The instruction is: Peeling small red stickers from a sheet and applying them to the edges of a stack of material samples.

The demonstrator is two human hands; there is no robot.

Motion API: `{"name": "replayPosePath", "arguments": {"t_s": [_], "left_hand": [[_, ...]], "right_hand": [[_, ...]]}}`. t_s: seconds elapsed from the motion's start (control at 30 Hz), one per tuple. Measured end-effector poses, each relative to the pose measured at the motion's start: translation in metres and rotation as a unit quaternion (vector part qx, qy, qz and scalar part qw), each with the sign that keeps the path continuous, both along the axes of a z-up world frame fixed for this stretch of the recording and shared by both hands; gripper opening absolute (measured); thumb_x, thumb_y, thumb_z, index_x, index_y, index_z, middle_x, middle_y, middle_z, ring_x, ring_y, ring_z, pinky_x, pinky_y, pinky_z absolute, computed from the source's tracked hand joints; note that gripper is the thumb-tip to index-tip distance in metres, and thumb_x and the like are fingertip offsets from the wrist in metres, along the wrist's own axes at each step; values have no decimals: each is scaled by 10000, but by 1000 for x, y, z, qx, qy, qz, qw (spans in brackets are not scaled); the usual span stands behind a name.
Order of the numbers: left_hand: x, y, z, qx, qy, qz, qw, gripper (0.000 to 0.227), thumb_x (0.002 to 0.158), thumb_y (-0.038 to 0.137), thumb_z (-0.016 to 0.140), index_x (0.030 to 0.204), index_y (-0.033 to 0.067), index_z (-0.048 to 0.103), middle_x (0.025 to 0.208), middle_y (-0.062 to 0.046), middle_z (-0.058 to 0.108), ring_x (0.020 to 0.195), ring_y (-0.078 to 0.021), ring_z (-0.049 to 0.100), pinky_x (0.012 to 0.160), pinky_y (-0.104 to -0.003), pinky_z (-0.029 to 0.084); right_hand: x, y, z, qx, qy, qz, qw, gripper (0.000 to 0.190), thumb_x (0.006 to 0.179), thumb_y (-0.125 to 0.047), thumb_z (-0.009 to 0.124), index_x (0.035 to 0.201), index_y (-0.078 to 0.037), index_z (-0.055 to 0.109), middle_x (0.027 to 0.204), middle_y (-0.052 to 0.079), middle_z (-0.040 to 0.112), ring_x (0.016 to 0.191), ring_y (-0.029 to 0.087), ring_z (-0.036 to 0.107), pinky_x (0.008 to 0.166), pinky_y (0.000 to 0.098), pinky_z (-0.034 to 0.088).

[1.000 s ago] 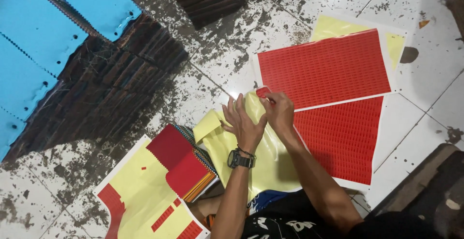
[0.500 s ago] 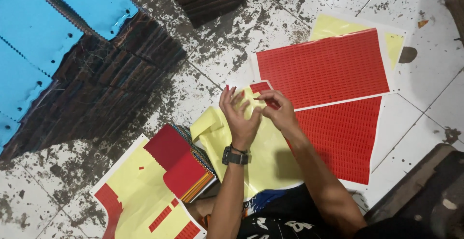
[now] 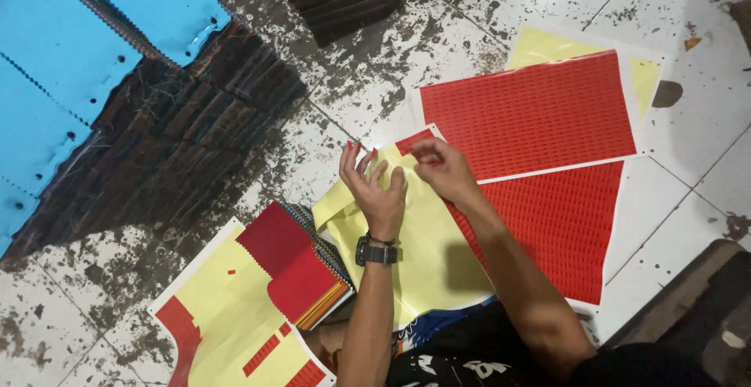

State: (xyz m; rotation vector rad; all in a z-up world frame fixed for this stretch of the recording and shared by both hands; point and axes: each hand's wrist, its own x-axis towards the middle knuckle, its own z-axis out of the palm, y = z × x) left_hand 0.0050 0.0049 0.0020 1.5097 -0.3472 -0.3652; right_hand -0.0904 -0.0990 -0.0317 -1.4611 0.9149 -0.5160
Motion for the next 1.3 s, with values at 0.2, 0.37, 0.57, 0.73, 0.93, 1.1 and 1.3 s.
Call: {"name": "replayPosePath", "arguments": {"t_s": [0.2, 0.37, 0.57, 0.73, 0.93, 1.1, 1.3], "left_hand": [[-2, -17, 29, -84, 148, -35, 985, 861, 747, -47, 761, 1488, 107, 351, 1592, -155, 214, 1246, -337, 532, 935, -382, 613], [9, -10, 9, -1, 73, 4, 997, 778, 783, -53, 728, 1468, 78, 383, 1583, -162, 231, 1228, -320, 549, 982, -417, 596], [8, -7, 21, -14, 68, -37, 997, 873, 756, 6, 781, 1499, 53, 325, 1591, -202, 188, 1296, -404, 500, 1034, -486, 564], [11, -10, 16, -8, 77, -43, 996, 821, 777, -17, 758, 1485, 81, 354, 1573, -158, 243, 1220, -336, 568, 987, -438, 611], [8, -1, 21, 55, -4, -29, 998, 795, 756, -71, 725, 1465, 49, 385, 1570, -196, 212, 1276, -405, 521, 1007, -494, 594], [3, -12, 31, -11, 73, -60, 995, 852, 735, -49, 757, 1477, 63, 352, 1574, -178, 234, 1228, -376, 571, 960, -442, 625], [12, -4, 7, 58, -63, -18, 996, 794, 714, -72, 739, 1428, 74, 423, 1560, -156, 218, 1151, -301, 597, 877, -361, 651]], "right_hand": [[-6, -1, 9, 32, 10, 40, 999, 480, 752, -10, 669, 1219, -105, 731, 1098, 99, 656, 1048, 187, 664, 917, 356, 574], [1, -2, 27, -35, 53, 67, 996, 534, 782, 29, 609, 1289, -117, 690, 1086, 142, 699, 994, 220, 689, 856, 364, 587], [2, 3, 13, 3, -1, 41, 999, 451, 742, 7, 639, 1162, -113, 751, 1045, 72, 642, 989, 155, 633, 872, 358, 580], [3, -4, 2, -6, 9, 33, 999, 498, 808, -43, 647, 1297, -127, 686, 1104, 117, 654, 982, 204, 666, 836, 374, 586], [6, 3, -18, -141, 46, 52, 988, 395, 766, -72, 752, 1151, -159, 764, 999, 90, 686, 899, 210, 696, 775, 347, 603], [1, 0, -8, -17, -5, 33, 999, 374, 740, -37, 661, 1083, -128, 780, 976, 47, 614, 905, 143, 598, 841, 332, 543], [10, 3, 0, -186, 102, 34, 977, 383, 797, -227, 843, 1135, -75, 745, 961, 137, 696, 867, 265, 724, 778, 386, 596]]}}
